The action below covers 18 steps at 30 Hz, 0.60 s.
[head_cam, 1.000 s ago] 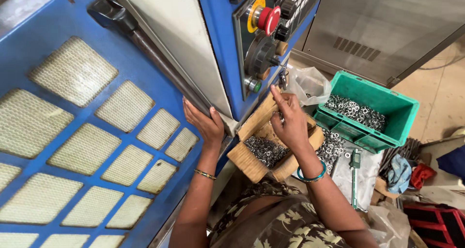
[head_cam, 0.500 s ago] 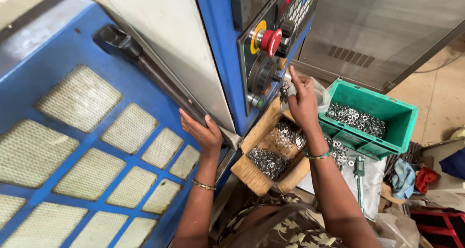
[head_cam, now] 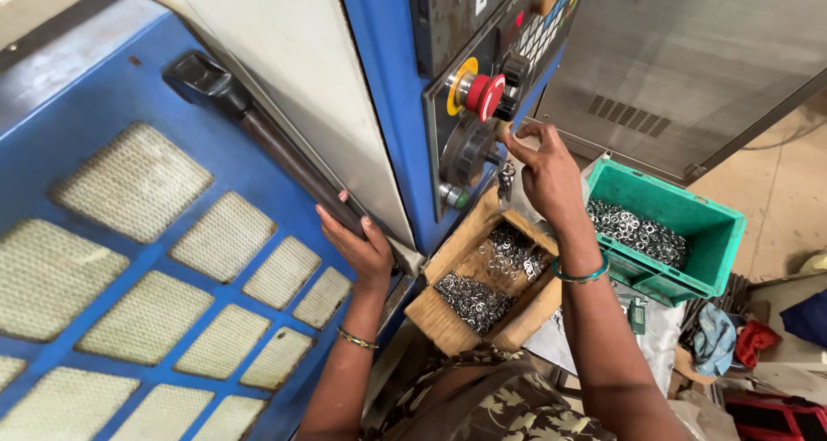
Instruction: The person sorts small metal washers by hand from a wooden tray into a green plastic bin. The person also opens and closes the door of a nearby industrial machine during the task.
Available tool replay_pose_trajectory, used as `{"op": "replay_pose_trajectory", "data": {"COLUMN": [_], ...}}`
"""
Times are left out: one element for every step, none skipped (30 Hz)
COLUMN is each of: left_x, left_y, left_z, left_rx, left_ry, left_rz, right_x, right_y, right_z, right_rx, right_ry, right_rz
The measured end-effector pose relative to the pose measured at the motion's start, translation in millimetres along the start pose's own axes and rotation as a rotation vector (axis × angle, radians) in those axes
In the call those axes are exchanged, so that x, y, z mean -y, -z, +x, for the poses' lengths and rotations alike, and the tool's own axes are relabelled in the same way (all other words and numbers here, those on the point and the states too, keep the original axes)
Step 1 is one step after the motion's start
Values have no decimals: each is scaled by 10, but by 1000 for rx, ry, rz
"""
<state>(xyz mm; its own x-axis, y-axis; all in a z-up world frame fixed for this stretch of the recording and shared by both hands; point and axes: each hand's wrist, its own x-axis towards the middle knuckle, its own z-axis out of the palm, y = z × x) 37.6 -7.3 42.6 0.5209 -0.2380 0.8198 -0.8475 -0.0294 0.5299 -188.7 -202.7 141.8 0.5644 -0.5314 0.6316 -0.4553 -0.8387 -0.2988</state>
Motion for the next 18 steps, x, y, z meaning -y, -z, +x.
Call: {"op": "replay_pose_trajectory", "data": {"left_x": [-14,-23,-31,-44,-51,-55,-59,-60,-62,-61,-59,-58,-54,-48,-39,-29,-27,-32], "left_y": [9,23,40,44,44,51,54,59,58,67,63,59,45,48,42,39,51,44], "left_z": [9,20,31,40,52,55,58,61,65,61,62,56,56,46,43,43,30,32], "left_rx": [1,1,1,0,2,6,10,9,9,13,6,1,-5,0,5,6,13,16], "left_ry": [-5,-24,-42,-59,-55,-51,-46,-47,-48,-48,-53,-54,-56,-53,-50,-48,-43,-39], "left_rz": [-10,5,20,34,36,38,41,46,51,57,57,58,60,62,64,66,68,67], "right_x": [12,29,56,79,98,121,144,170,194,227,258,301,355,422,485,548,616,676], "right_y": [41,68,83,100,115,126,134,143,151,153,155,149,128,97,61,16,-29,-68], "right_z": [-17,-30,-53,-78,-102,-139,-178,-220,-260,-319,-380,-455,-530,-616,-687,-738,-788,-814], "right_rx": [35,70,43,17,-9,-16,-22,-29,-60,-89,-118,-143,-169,-190,-135,-81,-26,-29], "right_ry": [-79,-155,-130,-102,-74,-99,-125,-151,-164,-181,-198,-162,-127,-94,-134,-168,-202,-159], "right_rz": [54,110,141,171,200,217,234,252,255,260,265,280,296,315,309,303,297,297]}}
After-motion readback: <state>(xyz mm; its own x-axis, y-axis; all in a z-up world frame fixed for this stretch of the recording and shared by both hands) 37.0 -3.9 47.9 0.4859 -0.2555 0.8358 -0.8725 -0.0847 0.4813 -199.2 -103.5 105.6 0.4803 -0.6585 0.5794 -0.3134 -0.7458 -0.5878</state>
